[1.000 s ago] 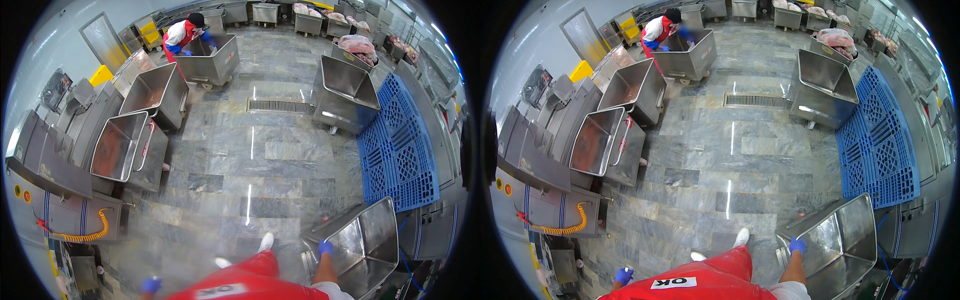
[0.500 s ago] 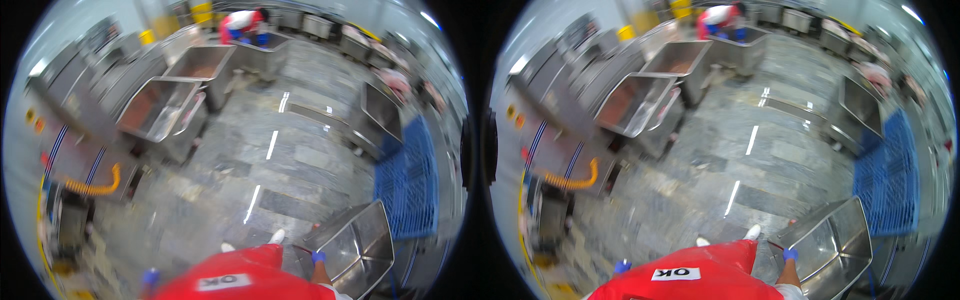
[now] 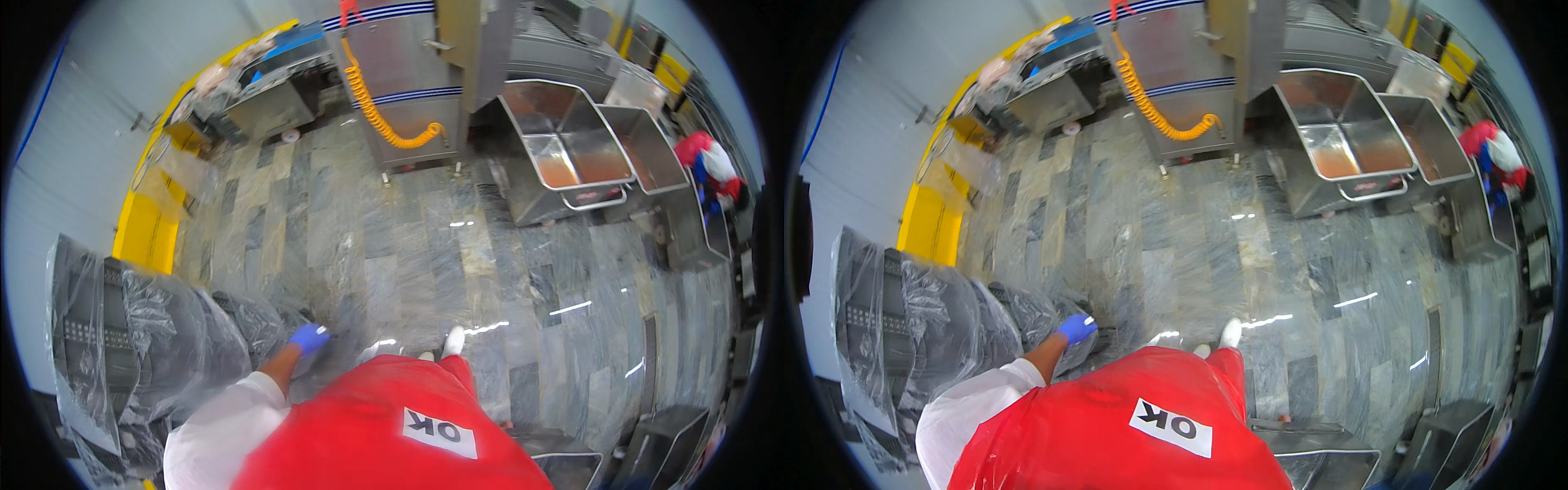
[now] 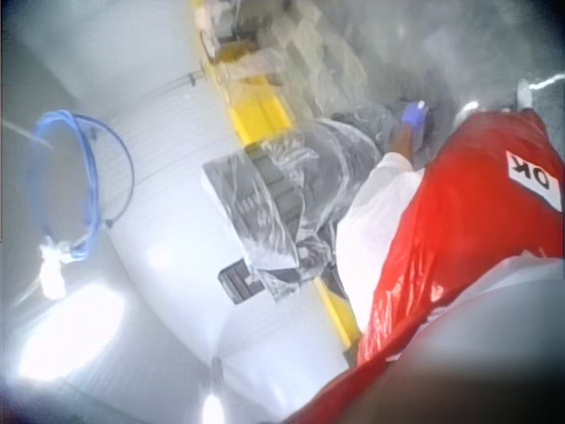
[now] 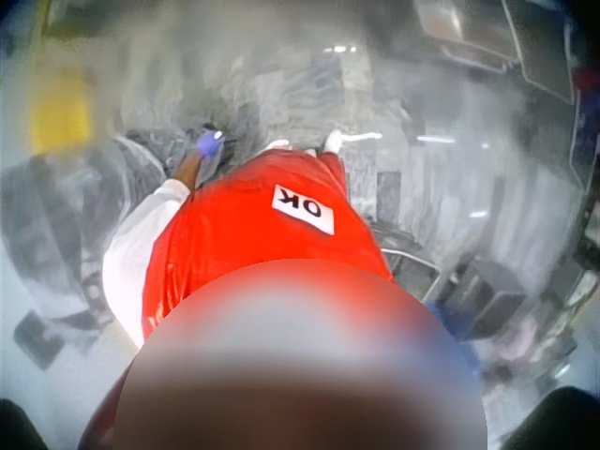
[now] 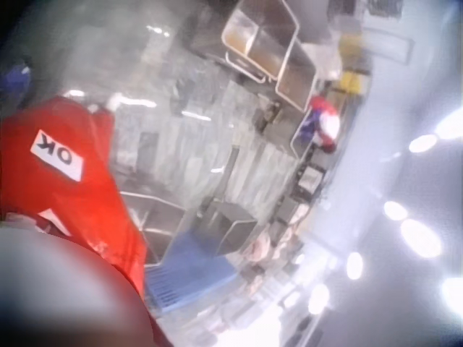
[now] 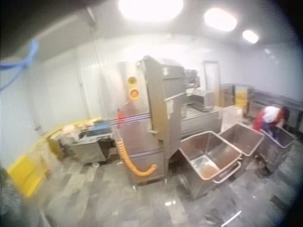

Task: The person walks to a workstation and unpacks vacuum-sealed meat portions from metal trays. They remove the plastic wrap, cut it away with a knife, and place the meat into other trays. The person repeats this process for several portions.

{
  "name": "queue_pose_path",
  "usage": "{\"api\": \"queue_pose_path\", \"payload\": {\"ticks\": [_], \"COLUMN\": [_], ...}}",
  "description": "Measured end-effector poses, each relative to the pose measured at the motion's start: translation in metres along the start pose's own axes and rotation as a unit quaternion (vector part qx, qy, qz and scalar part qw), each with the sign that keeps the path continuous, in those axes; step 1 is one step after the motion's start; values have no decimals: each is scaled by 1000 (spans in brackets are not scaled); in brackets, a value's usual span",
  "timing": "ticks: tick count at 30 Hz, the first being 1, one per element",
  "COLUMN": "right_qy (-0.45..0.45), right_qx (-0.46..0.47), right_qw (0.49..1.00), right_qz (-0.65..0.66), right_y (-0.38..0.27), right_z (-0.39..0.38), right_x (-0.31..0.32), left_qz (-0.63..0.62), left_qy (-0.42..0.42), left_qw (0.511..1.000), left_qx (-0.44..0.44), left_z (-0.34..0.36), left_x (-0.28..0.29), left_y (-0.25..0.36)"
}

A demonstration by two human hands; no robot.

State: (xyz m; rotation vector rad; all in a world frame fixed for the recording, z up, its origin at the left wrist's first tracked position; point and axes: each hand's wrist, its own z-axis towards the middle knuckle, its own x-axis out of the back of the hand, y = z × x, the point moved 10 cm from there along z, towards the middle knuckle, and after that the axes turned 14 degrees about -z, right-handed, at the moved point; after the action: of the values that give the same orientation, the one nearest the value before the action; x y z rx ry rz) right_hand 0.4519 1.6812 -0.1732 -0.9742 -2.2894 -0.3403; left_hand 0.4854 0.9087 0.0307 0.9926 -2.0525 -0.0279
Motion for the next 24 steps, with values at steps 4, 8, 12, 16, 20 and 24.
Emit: {"api": "queue_pose_path", "payload": {"ticks": [4,8,12,16,20,24], "right_qy": [-24,-53,-65,-72,-70,-55], "right_qx": [37,37,17,-8,-42,-81], "right_qw": [999,998,997,997,995,990], "right_qz": [-6,7,27,39,60,105], "right_y": [-92,-169,-224,-261,-277,-275], "right_z": [14,31,41,45,44,43], "right_x": [-12,-34,-39,-41,-42,-47], "left_qz": [-41,-86,-67,-126,65,17], "left_qy": [78,153,217,165,67,66], "left_qw": [996,984,973,970,994,995], "left_qx": [-10,23,35,124,59,73], "left_z": [19,32,27,29,52,67], "left_x": [62,142,203,224,209,219], "left_y": [10,21,8,-43,-86,-132]}}
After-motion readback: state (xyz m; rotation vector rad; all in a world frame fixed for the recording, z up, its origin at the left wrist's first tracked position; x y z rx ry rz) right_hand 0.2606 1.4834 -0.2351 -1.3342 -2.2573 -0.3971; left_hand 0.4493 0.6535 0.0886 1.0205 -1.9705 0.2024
